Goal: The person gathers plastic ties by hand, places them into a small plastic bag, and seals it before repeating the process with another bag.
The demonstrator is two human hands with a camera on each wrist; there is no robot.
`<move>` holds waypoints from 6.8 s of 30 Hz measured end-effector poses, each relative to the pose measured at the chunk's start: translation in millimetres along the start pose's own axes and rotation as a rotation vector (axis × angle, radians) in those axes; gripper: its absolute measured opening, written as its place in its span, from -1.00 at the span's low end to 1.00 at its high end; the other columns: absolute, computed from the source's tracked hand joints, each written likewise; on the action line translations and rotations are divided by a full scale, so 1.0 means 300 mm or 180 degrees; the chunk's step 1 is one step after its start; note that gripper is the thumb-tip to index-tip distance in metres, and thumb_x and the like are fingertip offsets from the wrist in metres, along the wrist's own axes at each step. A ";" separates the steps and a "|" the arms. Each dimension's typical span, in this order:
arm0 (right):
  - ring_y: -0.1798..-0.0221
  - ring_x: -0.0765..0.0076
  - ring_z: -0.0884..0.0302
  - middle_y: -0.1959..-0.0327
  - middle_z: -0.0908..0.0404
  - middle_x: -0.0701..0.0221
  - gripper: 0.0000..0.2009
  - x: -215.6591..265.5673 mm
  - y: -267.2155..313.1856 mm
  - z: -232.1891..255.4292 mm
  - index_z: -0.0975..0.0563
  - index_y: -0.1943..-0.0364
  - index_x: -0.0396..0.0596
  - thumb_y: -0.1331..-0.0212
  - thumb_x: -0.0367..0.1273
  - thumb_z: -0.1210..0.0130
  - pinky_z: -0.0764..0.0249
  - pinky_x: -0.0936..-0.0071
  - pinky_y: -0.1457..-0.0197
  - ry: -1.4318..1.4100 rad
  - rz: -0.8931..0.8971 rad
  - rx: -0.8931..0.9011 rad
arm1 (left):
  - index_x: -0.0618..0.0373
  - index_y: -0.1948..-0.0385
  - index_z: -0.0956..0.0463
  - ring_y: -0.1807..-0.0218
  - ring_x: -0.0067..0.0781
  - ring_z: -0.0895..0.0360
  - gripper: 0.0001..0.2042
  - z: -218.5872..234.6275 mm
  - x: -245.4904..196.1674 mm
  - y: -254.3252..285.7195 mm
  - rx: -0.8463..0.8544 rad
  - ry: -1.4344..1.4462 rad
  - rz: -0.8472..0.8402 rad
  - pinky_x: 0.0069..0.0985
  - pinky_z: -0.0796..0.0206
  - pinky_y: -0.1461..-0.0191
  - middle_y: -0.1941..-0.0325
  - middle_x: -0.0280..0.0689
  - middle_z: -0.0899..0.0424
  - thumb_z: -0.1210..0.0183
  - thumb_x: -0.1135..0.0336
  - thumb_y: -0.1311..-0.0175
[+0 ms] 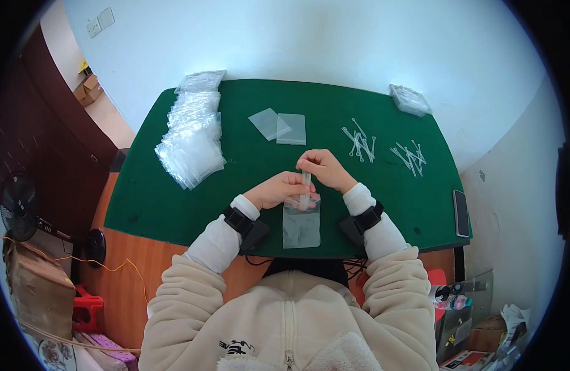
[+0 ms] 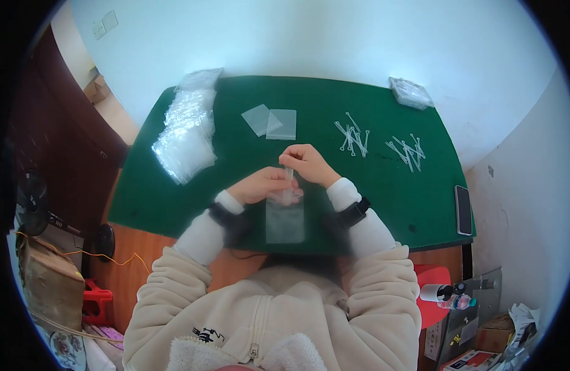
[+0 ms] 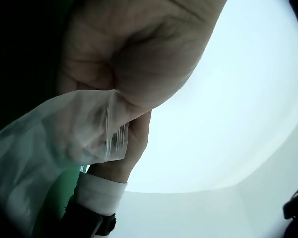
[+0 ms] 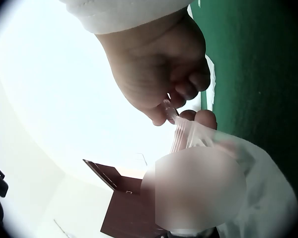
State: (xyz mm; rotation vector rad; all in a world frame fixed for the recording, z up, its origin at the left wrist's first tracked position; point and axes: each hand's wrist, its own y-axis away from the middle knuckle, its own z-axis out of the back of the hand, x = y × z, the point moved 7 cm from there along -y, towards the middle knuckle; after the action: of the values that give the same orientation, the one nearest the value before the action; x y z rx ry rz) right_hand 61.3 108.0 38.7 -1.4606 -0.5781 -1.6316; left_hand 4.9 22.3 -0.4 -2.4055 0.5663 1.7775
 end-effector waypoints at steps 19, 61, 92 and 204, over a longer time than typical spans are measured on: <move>0.58 0.72 -0.13 0.66 -0.30 0.61 -0.84 -0.011 0.001 0.013 -0.44 0.53 -0.15 -0.12 -0.40 -0.11 -0.10 0.66 0.55 0.0922 0.0174 0.0133 | 0.20 0.45 -0.47 0.41 -0.57 -0.41 -0.81 0.076 -0.109 0.064 -0.0395 -0.2782 -0.0854 -0.64 -0.30 0.32 0.33 -0.36 -0.48 -0.32 0.42 0.05; 0.40 0.66 -0.38 0.48 -0.54 0.55 -0.79 -0.033 0.014 -0.043 -0.57 0.38 -0.18 -0.18 -0.30 -0.06 -0.32 0.66 0.30 -0.0189 0.0229 0.0215 | 0.18 0.58 -0.46 0.38 -0.54 -0.48 -0.82 0.099 -0.366 0.244 -0.2302 -0.2885 -0.2498 -0.63 -0.37 0.34 0.25 -0.30 -0.53 -0.34 0.44 0.11; 0.60 0.47 -0.08 0.71 -0.16 0.37 -0.67 0.071 0.035 0.027 -0.29 0.65 -0.22 -0.21 -0.34 -0.01 -0.08 0.48 0.53 0.0601 0.1181 -0.0596 | 0.12 0.53 -0.42 0.64 -0.80 -0.16 -0.76 0.153 -0.164 0.228 -0.2176 -0.0943 -0.1735 -0.76 0.03 0.57 0.66 -0.56 -0.31 0.01 0.24 -0.35; 0.49 0.75 -0.30 0.55 -0.45 0.60 -0.90 0.018 0.065 -0.107 -0.51 0.44 -0.16 -0.13 -0.42 -0.09 -0.26 0.71 0.43 -0.0315 0.0244 0.0288 | 0.26 0.49 -0.53 0.61 -0.57 -0.34 -0.83 -0.003 -0.129 0.227 -0.2559 -0.2589 -0.1430 -0.58 -0.18 0.52 0.66 -0.32 -0.46 -0.17 0.32 -0.13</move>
State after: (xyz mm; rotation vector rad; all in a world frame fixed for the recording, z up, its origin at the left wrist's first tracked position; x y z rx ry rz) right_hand 59.5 70.4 33.2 -1.4848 -0.6354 -1.4618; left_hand -27.8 -32.0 45.7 -1.5728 -0.8292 2.7444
